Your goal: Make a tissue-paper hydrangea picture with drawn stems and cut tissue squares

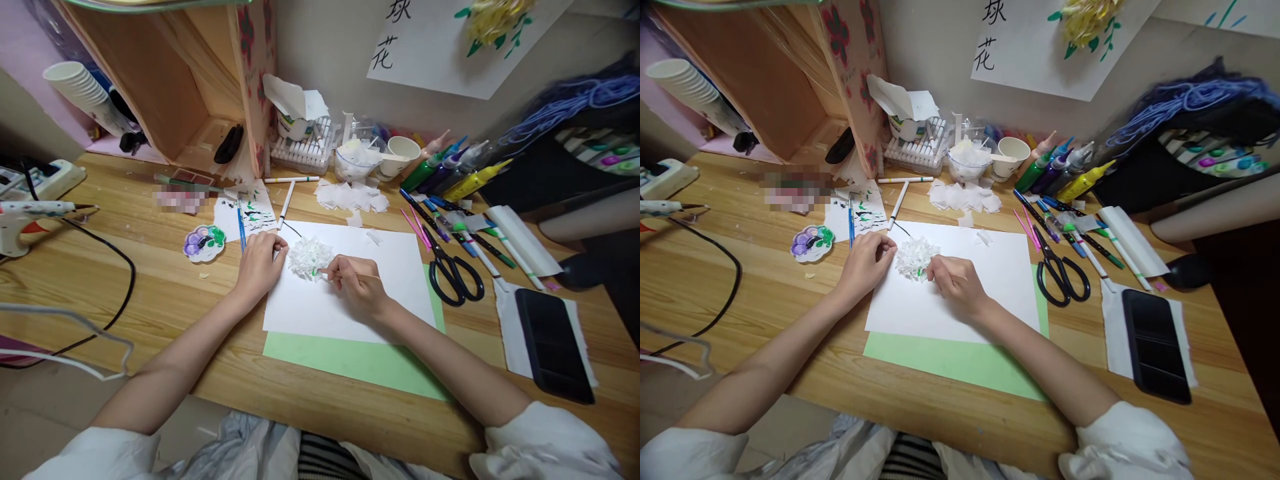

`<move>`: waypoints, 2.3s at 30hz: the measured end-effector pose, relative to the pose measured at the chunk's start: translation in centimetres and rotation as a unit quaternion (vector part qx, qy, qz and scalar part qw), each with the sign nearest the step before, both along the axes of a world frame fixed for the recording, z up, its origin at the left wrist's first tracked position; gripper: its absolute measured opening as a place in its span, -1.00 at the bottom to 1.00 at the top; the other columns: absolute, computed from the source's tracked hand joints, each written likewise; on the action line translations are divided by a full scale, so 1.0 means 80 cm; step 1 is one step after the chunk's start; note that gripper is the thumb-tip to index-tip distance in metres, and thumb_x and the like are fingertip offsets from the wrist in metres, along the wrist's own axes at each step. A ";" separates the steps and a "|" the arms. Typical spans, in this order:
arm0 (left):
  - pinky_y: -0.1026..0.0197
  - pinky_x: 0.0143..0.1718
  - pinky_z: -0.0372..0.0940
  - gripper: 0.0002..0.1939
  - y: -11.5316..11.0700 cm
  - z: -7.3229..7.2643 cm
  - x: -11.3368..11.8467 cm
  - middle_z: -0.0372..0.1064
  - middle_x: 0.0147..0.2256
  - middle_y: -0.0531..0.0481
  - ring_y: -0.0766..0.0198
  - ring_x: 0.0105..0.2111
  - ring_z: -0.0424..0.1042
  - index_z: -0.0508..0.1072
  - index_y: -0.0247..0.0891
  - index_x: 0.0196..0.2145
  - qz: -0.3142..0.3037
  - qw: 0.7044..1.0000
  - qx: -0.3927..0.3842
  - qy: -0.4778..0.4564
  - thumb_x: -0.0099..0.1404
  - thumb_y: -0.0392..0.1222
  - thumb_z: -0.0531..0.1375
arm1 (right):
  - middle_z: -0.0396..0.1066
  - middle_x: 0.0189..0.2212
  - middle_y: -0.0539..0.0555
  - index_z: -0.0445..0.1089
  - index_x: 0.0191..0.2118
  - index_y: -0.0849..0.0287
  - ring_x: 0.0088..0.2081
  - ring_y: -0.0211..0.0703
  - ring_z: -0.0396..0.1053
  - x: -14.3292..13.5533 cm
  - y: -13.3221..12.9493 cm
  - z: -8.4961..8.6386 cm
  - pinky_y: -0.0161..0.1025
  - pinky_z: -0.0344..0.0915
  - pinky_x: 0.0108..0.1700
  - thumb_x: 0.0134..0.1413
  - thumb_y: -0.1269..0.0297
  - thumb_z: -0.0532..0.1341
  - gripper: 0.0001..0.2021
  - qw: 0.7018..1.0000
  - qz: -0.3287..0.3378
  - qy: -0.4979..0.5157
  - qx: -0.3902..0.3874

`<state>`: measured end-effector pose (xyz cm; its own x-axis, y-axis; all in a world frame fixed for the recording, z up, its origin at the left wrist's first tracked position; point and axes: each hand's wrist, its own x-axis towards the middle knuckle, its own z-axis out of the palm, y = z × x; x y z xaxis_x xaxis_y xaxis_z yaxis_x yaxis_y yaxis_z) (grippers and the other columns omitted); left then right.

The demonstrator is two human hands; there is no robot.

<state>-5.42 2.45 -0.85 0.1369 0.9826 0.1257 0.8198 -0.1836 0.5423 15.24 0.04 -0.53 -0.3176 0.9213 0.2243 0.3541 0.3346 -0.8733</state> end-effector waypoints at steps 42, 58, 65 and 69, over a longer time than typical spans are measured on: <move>0.13 -0.18 0.14 -0.92 0.001 -0.002 0.000 0.34 -0.34 -0.02 0.15 -0.23 0.26 0.36 -0.20 -0.35 0.007 1.000 -0.003 0.008 0.25 -0.24 0.07 | 0.17 -0.71 -0.05 0.20 -0.56 0.14 -0.63 -0.32 0.20 -0.006 0.008 0.008 -0.33 0.15 -0.50 0.30 0.26 -0.15 -0.59 0.985 0.036 -0.066 0.153; 0.11 -0.16 0.16 -0.90 0.001 0.000 -0.002 0.34 -0.34 -0.03 0.13 -0.23 0.27 0.36 -0.20 -0.35 0.003 1.000 -0.002 -0.006 0.25 -0.22 0.05 | 0.24 -0.69 -0.04 0.24 -0.55 0.15 -0.61 -0.28 0.24 0.021 0.029 0.048 -0.33 0.14 -0.48 0.29 0.21 -0.15 -0.57 0.996 -0.027 -0.032 0.079; 0.12 -0.20 0.17 -0.88 0.001 0.000 -0.002 0.35 -0.34 -0.03 0.13 -0.24 0.27 0.37 -0.20 -0.35 0.014 1.000 -0.004 -0.007 0.25 -0.21 0.04 | 0.41 -0.37 0.10 0.30 -0.33 0.15 -0.32 -0.07 0.36 0.074 0.065 0.013 -0.21 0.23 -0.30 0.07 0.30 0.18 -0.93 0.965 -0.144 -0.190 0.111; 0.10 -0.19 0.16 -0.88 0.002 -0.001 -0.002 0.35 -0.34 -0.03 0.14 -0.24 0.26 0.36 -0.20 -0.37 0.014 1.000 -0.004 -0.015 0.24 -0.21 0.04 | 0.41 -0.38 0.14 0.28 -0.34 0.17 -0.28 -0.03 0.35 0.067 0.081 -0.011 -0.18 0.23 -0.26 0.05 0.44 0.13 -0.95 0.951 -0.106 -0.247 0.155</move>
<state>-5.58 2.61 -0.91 0.1058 0.9870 0.1210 0.8080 -0.1562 0.5682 20.63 6.53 -1.40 -0.2698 0.8906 0.3661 0.7838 0.4240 -0.4538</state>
